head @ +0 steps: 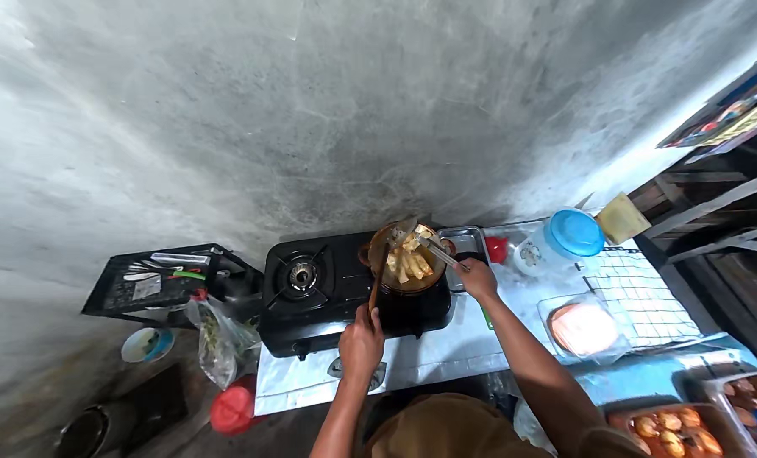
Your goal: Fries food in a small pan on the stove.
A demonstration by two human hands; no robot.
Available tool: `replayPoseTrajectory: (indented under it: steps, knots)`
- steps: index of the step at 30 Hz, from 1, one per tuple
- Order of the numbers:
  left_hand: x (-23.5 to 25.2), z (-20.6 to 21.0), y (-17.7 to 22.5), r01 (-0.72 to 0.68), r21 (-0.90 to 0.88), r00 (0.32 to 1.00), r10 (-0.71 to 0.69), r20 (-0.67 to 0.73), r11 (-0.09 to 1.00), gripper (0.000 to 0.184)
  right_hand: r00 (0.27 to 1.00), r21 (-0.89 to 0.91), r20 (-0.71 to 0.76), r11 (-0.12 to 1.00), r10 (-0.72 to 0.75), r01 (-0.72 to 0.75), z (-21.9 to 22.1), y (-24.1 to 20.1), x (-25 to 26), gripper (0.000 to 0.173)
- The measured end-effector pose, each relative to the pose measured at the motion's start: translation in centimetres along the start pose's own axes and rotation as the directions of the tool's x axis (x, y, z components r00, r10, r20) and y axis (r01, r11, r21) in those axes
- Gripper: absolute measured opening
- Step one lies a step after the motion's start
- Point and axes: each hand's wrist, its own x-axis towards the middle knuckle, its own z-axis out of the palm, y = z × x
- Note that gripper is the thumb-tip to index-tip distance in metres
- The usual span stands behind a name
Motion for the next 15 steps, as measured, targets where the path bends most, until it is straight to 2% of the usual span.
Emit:
replayPoseTrajectory:
  steps: [4,10,15]
  knots:
    - [-0.3,0.7,-0.2,0.0,0.067,1.0,0.0,-0.009,0.998,0.048,0.997,0.023,-0.078,1.0,0.018,-0.016,1.2,0.8,-1.4,0.039]
    - [-0.3,1.1,-0.7,0.013,0.05,1.0,-0.013,0.006,0.999,0.048,0.988,0.073,-0.155,0.997,0.009,0.003,2.5,1.0,-3.3,0.036]
    - [0.2,1.1,-1.2,0.002,0.045,1.0,-0.002,0.0,0.999,0.049,0.95,-0.023,-0.288,0.993,-0.119,0.118,2.9,1.3,-5.0,0.034]
